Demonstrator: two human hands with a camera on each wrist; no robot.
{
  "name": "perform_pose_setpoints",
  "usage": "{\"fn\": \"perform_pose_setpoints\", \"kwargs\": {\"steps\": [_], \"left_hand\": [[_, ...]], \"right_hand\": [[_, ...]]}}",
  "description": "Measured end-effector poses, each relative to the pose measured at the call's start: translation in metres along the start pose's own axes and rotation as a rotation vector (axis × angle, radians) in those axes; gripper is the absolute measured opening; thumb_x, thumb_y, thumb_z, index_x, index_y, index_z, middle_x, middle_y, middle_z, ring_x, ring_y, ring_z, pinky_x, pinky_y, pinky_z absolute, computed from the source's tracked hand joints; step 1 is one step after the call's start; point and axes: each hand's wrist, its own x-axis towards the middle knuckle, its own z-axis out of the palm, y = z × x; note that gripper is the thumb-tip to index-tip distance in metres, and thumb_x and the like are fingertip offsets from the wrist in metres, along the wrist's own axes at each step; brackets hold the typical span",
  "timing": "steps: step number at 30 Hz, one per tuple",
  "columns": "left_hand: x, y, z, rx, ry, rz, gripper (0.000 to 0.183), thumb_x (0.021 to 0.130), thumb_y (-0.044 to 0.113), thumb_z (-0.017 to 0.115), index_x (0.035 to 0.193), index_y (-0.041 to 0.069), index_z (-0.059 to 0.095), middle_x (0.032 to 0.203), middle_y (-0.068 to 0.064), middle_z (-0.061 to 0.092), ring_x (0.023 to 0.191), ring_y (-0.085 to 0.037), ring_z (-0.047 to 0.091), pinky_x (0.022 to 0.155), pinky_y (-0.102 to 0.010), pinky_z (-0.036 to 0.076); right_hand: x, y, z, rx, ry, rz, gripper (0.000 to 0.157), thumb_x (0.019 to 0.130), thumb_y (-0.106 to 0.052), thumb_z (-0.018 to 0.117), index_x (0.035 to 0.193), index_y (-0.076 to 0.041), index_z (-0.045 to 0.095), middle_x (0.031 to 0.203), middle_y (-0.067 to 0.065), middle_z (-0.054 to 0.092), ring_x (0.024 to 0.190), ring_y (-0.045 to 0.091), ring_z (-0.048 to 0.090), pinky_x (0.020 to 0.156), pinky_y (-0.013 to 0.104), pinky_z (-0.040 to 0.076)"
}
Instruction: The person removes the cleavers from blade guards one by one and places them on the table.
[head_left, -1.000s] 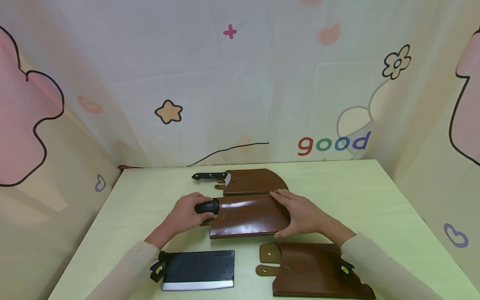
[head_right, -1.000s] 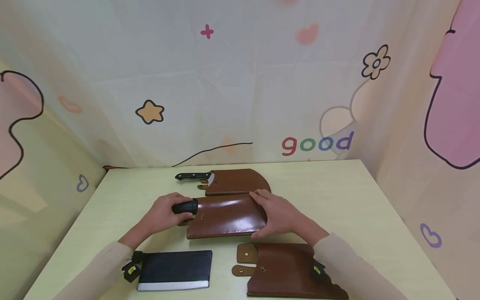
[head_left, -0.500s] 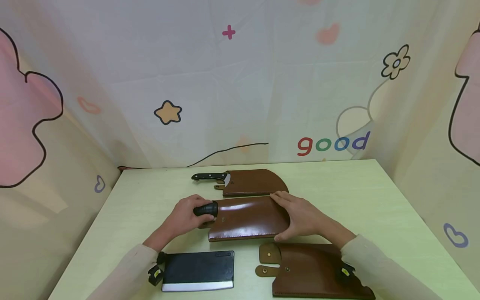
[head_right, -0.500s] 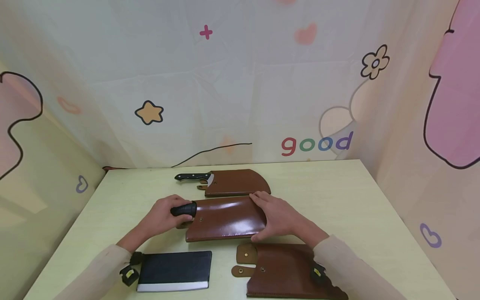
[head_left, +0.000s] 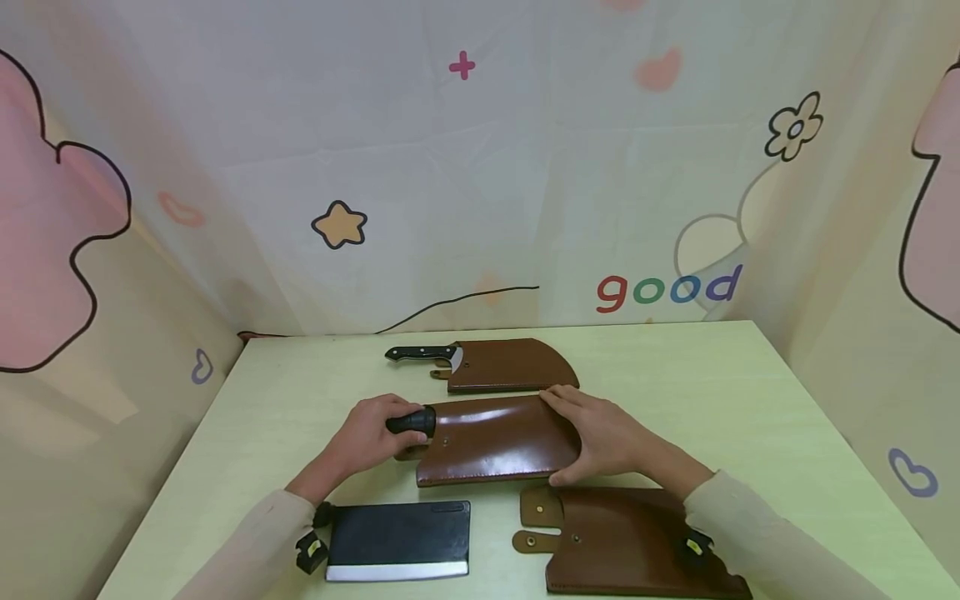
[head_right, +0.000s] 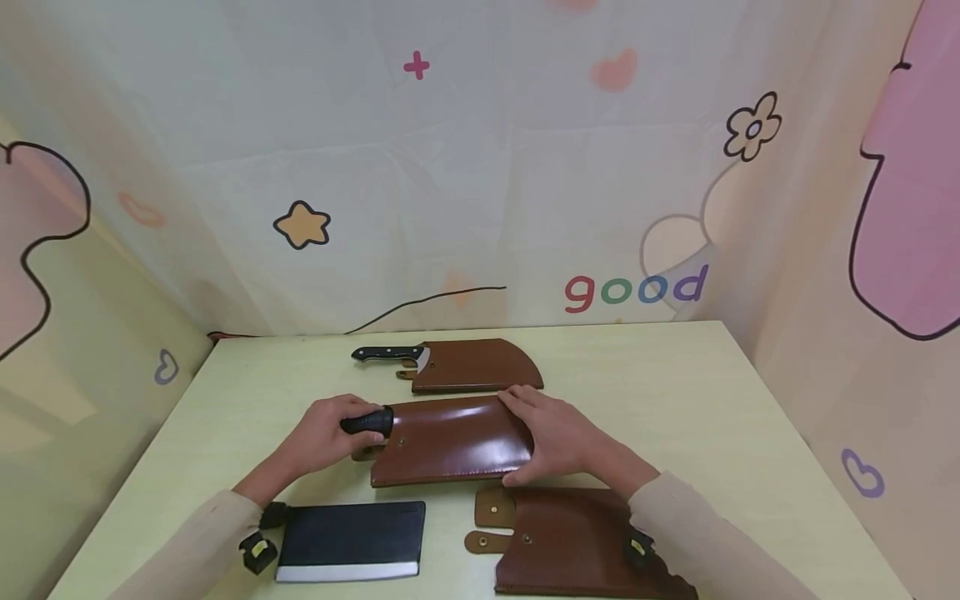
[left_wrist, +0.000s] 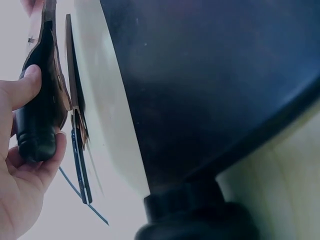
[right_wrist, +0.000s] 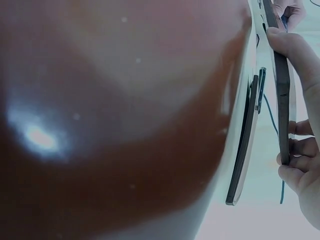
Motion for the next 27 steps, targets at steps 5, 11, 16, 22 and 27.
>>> {"fn": "perform_pose_setpoints", "kwargs": {"steps": [5,11,16,22,27], "left_hand": [[0.000,-0.002,0.001,-0.012,-0.004,0.008,0.043,0.087,0.032,0.083,0.123,0.008,0.075,0.112,-0.007,0.068,0.091,-0.017,0.061,0.072,-0.030,0.051],[-0.001,-0.007,0.001,-0.004,-0.003,0.010,0.041,0.087,0.031,0.083,0.122,0.010,0.076,0.111,-0.007,0.071,0.087,-0.014,0.061,0.072,-0.030,0.048],[-0.002,-0.013,-0.003,0.012,0.017,-0.001,0.041,0.086,0.028,0.084,0.123,0.011,0.075,0.111,-0.005,0.075,0.087,-0.013,0.061,0.075,-0.032,0.047],[-0.002,-0.015,-0.004,-0.016,-0.014,-0.008,0.042,0.088,0.030,0.082,0.124,0.011,0.075,0.113,-0.006,0.076,0.083,-0.013,0.059,0.073,-0.031,0.045],[-0.003,-0.017,-0.005,-0.010,-0.012,-0.012,0.044,0.086,0.031,0.083,0.124,0.010,0.075,0.112,-0.005,0.076,0.083,-0.013,0.059,0.073,-0.030,0.044]], "right_hand": [[-0.001,0.001,0.002,0.008,-0.001,0.007,0.115,0.067,-0.065,0.084,0.156,-0.005,0.041,0.157,0.020,0.043,0.141,0.040,0.046,0.105,0.055,0.046],[-0.007,0.008,0.004,0.014,0.003,0.023,0.116,0.066,-0.066,0.084,0.155,-0.005,0.042,0.157,0.020,0.043,0.138,0.041,0.048,0.104,0.054,0.048],[-0.011,0.014,0.003,0.017,0.016,0.041,0.116,0.066,-0.066,0.085,0.155,-0.005,0.042,0.157,0.020,0.043,0.137,0.041,0.050,0.102,0.054,0.049],[-0.013,0.015,0.000,0.035,0.020,0.026,0.116,0.065,-0.065,0.086,0.155,-0.005,0.042,0.156,0.021,0.043,0.135,0.042,0.051,0.101,0.055,0.049],[-0.015,0.017,0.001,0.030,0.022,0.009,0.116,0.066,-0.066,0.085,0.154,-0.005,0.043,0.156,0.021,0.044,0.134,0.042,0.053,0.101,0.055,0.049]]}}
